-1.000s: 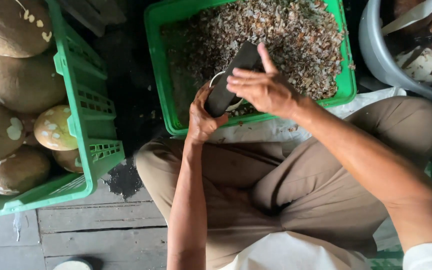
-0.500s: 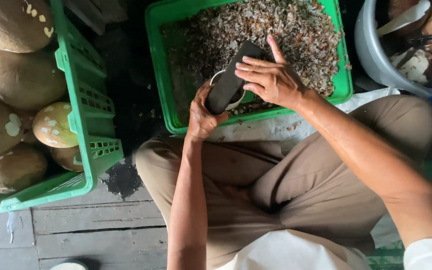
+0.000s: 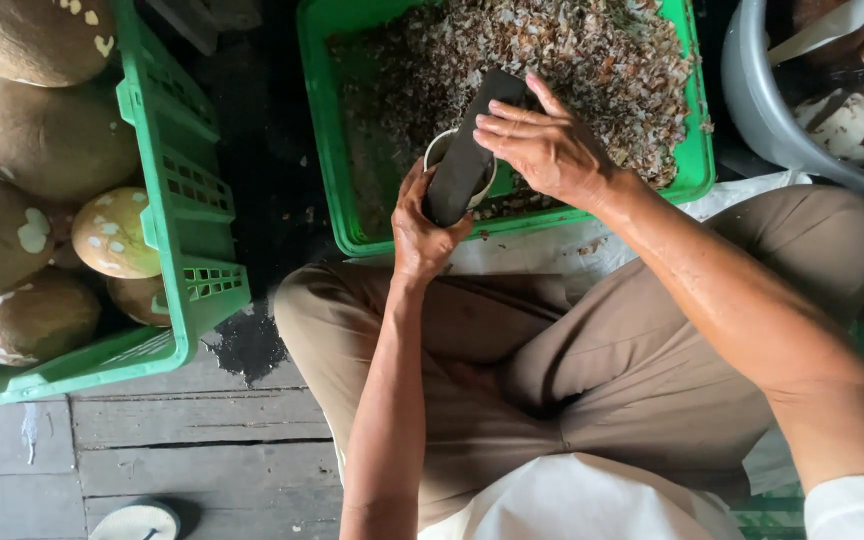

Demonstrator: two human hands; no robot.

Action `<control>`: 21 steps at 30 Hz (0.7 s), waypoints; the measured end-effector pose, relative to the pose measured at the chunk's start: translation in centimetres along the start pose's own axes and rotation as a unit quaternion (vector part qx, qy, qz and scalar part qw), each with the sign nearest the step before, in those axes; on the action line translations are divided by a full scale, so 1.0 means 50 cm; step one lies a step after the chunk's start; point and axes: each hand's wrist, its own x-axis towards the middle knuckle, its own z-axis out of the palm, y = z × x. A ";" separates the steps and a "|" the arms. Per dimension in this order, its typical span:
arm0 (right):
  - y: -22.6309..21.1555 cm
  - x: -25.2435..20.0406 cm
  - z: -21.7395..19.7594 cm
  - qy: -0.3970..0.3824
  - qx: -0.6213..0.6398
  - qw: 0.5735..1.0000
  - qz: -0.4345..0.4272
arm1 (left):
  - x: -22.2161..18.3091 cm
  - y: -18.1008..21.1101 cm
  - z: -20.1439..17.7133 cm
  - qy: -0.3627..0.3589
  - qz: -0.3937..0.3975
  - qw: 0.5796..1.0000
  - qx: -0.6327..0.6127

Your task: Sharpening a large blade using a small sharpening stone while sitting on the floor

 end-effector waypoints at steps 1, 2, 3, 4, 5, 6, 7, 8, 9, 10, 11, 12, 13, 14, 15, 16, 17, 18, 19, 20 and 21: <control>-0.020 -0.005 0.017 0.000 0.000 1.000 0.000 | 0.003 0.001 -0.002 0.000 0.000 1.000 0.000; -0.040 -0.011 0.035 -0.005 0.021 1.000 -0.005 | 0.005 0.002 -0.004 0.003 0.003 0.999 -0.034; -0.061 -0.017 0.052 -0.009 0.042 0.999 -0.010 | 0.007 0.002 -0.006 0.007 0.005 0.998 -0.068; -0.058 -0.014 0.042 -0.010 0.043 0.999 -0.013 | 0.007 0.002 -0.006 0.010 0.004 0.998 -0.067; -0.055 -0.012 0.031 -0.004 0.019 0.999 -0.027 | 0.006 0.003 -0.005 0.015 0.014 0.997 -0.078; -0.056 -0.013 0.021 0.004 -0.006 0.999 -0.036 | 0.005 0.003 -0.005 0.016 0.024 0.996 -0.090; -0.028 -0.013 0.012 0.004 -0.007 0.999 -0.034 | 0.006 0.004 -0.006 0.014 0.024 0.996 -0.090; 0.000 -0.014 0.002 -0.005 -0.030 0.999 -0.016 | 0.004 0.006 -0.005 0.003 0.025 0.998 -0.057; 0.028 -0.014 -0.009 -0.015 -0.053 0.998 0.002 | 0.002 0.009 -0.004 -0.009 0.027 0.999 -0.023; 0.002 -0.016 0.003 -0.016 -0.055 0.998 0.005 | 0.000 0.007 -0.002 -0.011 0.028 0.999 -0.026; -0.024 -0.017 0.016 -0.003 -0.047 0.998 -0.034 | -0.001 0.005 -0.002 -0.008 0.032 0.999 -0.024; -0.041 -0.006 0.029 0.011 -0.039 0.996 -0.081 | 0.006 0.003 -0.003 0.001 0.038 0.999 -0.022; -0.045 -0.003 0.021 0.011 -0.042 0.995 -0.085 | 0.016 0.003 0.002 0.006 0.041 0.999 -0.024; -0.060 -0.008 0.020 0.006 -0.021 0.996 -0.092 | 0.011 -0.001 0.001 0.007 0.041 0.999 -0.024; -0.074 -0.015 0.020 0.001 0.000 0.995 -0.099 | 0.005 -0.005 0.003 0.008 0.041 0.999 -0.024; -0.036 -0.020 0.026 0.002 0.000 0.995 -0.096 | 0.006 -0.006 0.001 0.005 0.042 0.999 -0.024; 0.001 -0.026 0.031 0.010 -0.049 0.998 -0.044 | 0.006 -0.007 -0.001 0.003 0.040 0.999 -0.020; 0.042 -0.031 0.032 0.018 -0.098 0.995 0.005 | 0.007 -0.005 0.000 0.003 0.038 0.999 -0.018; 0.010 -0.021 0.028 0.017 -0.099 0.995 0.006 | 0.002 -0.003 -0.001 0.002 0.038 0.999 -0.020; -0.017 -0.006 0.023 0.018 -0.067 0.997 -0.023 | 0.006 -0.001 -0.002 -0.001 0.026 0.999 -0.028; -0.043 0.009 0.018 0.019 -0.034 0.998 -0.051 | 0.010 0.001 -0.003 -0.005 0.013 0.999 -0.036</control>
